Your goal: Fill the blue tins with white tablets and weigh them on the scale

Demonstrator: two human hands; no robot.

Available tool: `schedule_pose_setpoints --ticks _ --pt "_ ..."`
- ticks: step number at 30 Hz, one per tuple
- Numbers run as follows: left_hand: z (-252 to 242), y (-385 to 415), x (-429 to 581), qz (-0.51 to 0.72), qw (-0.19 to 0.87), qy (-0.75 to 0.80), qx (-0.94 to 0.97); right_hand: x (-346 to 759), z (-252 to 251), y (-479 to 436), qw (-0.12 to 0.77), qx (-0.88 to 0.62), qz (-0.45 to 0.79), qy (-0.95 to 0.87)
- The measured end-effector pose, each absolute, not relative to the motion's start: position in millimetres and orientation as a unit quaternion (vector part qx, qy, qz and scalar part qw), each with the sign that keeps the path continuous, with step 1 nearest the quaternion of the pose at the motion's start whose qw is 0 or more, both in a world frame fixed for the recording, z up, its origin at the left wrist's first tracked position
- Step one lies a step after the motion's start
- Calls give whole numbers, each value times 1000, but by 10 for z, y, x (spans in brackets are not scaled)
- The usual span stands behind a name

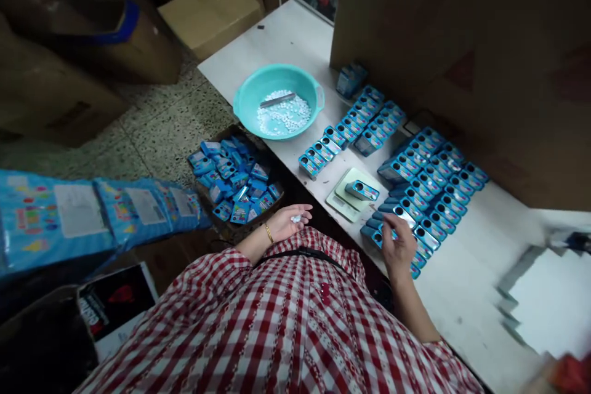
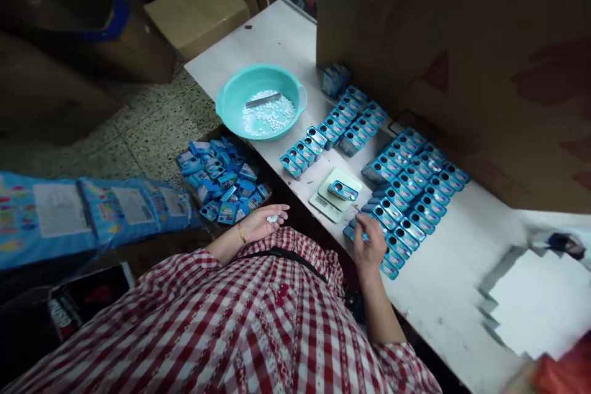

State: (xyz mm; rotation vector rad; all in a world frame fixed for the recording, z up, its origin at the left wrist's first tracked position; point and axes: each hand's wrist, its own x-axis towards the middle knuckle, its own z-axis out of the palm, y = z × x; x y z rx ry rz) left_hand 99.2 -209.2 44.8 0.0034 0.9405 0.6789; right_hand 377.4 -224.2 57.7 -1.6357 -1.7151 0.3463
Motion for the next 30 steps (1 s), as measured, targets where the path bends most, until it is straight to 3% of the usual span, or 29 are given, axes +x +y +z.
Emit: schedule_pose_setpoints --ticks 5,12,30 --pt "455 -1901 1096 201 892 400 59 2982 620 -2353 267 -533 266 -758" --pt "403 -1658 887 92 913 377 126 2409 516 -2242 169 -540 249 -786" --pt "367 -1481 992 66 926 348 132 2555 425 -2093 196 -535 244 -785"
